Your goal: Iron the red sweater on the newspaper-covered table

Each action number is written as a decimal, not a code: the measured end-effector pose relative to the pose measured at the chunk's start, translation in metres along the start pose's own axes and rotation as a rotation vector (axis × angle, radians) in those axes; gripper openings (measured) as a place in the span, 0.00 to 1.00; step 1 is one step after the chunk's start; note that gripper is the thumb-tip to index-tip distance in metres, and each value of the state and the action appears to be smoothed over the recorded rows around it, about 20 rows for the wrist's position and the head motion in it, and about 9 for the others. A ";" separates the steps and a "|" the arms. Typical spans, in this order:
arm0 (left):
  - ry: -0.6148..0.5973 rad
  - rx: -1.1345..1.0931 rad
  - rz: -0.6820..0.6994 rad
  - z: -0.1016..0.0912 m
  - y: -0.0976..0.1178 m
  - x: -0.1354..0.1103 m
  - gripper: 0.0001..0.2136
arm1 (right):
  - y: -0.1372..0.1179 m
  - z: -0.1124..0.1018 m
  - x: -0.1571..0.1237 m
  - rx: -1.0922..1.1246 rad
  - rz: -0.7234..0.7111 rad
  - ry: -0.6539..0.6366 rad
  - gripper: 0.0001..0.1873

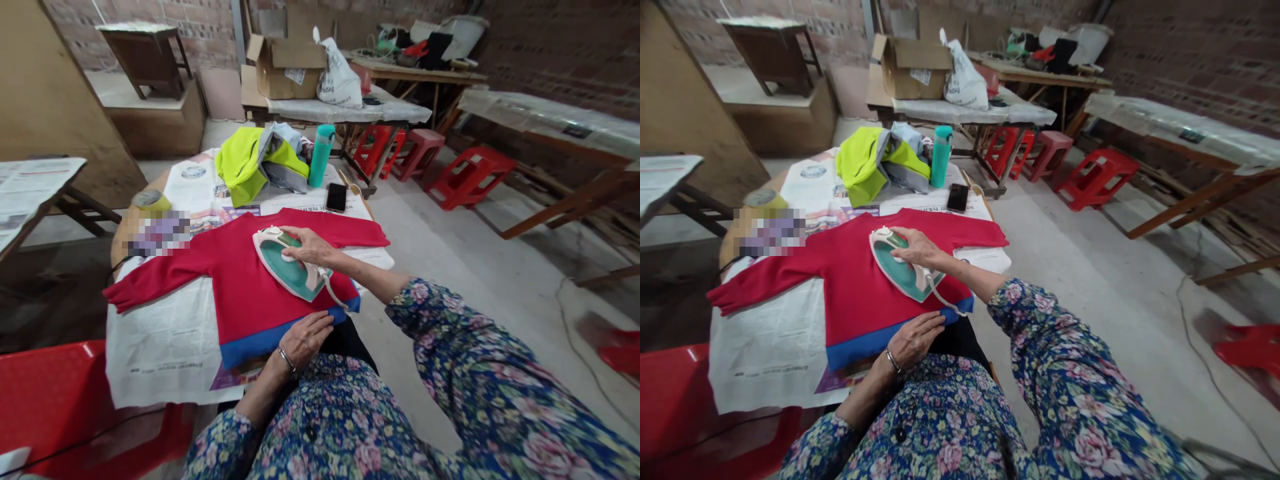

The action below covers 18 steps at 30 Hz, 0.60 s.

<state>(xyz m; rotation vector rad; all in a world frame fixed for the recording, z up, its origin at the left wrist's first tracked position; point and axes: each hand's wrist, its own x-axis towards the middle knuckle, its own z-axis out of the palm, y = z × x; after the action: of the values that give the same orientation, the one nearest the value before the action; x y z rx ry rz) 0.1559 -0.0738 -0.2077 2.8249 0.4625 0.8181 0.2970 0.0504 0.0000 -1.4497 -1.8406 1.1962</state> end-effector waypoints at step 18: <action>0.063 -0.007 0.002 0.006 0.009 0.017 0.14 | 0.040 -0.034 0.032 0.132 0.144 0.506 0.41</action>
<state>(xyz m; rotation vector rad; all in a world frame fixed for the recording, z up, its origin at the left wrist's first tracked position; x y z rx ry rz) 0.1749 -0.0767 -0.2022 2.8006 0.4654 0.9095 0.3351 0.0940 -0.0226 -1.6451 -1.3121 0.8857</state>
